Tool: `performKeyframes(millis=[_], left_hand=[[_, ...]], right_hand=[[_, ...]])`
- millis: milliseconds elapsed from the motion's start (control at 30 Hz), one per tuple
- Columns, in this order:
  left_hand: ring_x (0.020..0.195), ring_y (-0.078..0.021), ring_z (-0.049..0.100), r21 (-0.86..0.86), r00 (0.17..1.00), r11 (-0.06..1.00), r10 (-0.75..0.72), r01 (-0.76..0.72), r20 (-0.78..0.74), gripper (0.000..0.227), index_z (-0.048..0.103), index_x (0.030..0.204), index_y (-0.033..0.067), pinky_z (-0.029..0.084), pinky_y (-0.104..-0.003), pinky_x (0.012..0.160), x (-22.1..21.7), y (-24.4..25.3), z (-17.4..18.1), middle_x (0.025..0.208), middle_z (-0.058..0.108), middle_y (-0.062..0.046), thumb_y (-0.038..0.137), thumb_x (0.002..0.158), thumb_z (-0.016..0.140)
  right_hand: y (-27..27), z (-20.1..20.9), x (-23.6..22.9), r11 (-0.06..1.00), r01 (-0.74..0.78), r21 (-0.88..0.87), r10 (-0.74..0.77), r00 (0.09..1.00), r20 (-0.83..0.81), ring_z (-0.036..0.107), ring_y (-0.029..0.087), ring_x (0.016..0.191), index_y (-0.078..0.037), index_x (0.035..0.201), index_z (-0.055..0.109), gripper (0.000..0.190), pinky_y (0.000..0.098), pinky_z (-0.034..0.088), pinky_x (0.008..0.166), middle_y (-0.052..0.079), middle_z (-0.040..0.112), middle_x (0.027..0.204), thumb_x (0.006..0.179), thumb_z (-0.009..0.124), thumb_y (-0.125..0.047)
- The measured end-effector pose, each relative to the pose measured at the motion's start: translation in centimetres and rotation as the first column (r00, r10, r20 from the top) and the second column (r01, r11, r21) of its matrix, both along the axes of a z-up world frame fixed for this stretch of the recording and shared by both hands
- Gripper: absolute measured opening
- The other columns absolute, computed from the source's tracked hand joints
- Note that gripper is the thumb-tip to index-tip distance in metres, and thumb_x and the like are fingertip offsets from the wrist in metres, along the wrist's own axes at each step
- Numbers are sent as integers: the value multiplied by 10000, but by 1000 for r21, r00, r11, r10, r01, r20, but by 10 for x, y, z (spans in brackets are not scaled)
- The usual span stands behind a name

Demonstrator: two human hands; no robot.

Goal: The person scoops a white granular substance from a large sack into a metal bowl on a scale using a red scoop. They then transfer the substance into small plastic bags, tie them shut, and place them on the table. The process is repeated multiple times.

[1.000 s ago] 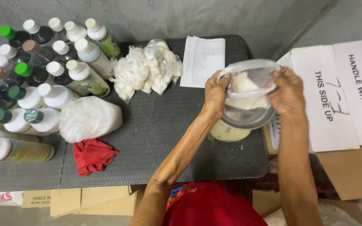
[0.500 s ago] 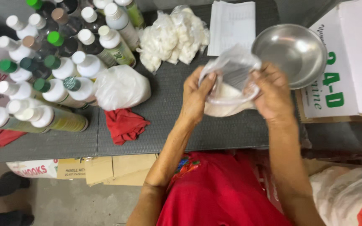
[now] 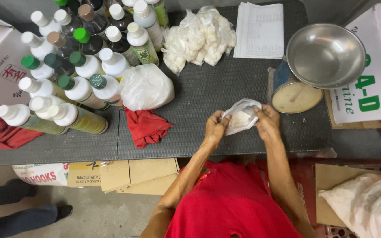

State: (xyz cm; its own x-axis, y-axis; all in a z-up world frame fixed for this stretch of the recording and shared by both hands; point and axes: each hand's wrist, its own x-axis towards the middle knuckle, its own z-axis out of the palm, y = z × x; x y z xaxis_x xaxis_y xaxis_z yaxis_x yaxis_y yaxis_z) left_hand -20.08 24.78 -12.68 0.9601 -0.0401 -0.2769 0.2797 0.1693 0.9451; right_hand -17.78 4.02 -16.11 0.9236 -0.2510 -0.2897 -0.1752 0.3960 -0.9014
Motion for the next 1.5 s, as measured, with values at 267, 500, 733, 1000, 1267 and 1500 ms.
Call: performKeyframes(millis=[267,500,733,1000,1267,1500], left_hand=[[586,-59,528,0,991,1000,19,-19,129,182,661,999,29,431,-244,496,1,0,50,697,607,17,209,1011,641],[611,-50,533,-55,976,998,36,-25,213,142,657,1008,28,448,-237,512,0,5,60,720,614,20,170,1010,640],[695,-63,546,-183,969,983,65,-20,240,94,644,1034,29,472,-232,621,18,2,54,804,637,0,119,1033,618],[672,-85,602,-142,979,985,-72,100,188,75,645,1039,44,524,-271,539,36,-36,30,815,657,-21,62,986,594],[922,-227,726,179,582,622,-780,762,231,299,642,1247,107,586,-436,907,-24,-90,5,996,754,-129,211,966,638],[1152,-300,665,350,627,718,-696,602,348,495,629,1292,96,542,-426,1040,9,-18,-22,1232,668,-138,346,892,780]], right_hand=[[-17,100,-10,981,58,-183,-33,990,138,582,79,619,-12,1036,636,107,231,501,543,49,657,851,956,669,52],[-17,159,-35,950,52,-308,24,971,238,600,75,691,3,1052,644,106,229,521,593,61,663,923,965,671,58],[-46,108,-37,877,-277,-392,320,946,49,644,187,939,-38,1379,518,602,348,592,793,151,635,1196,836,776,-56],[-10,1,-15,444,-579,-684,408,810,-421,538,316,1322,-132,1535,327,1123,531,450,1104,156,442,1501,609,962,-152],[17,-72,-21,24,-665,-746,270,723,-636,561,281,1243,-70,1385,505,779,548,439,1054,156,599,1322,726,915,-138],[3,-58,-11,237,-540,-807,308,830,-465,582,271,1199,-62,1342,530,693,521,459,1021,146,618,1275,748,883,-125]])
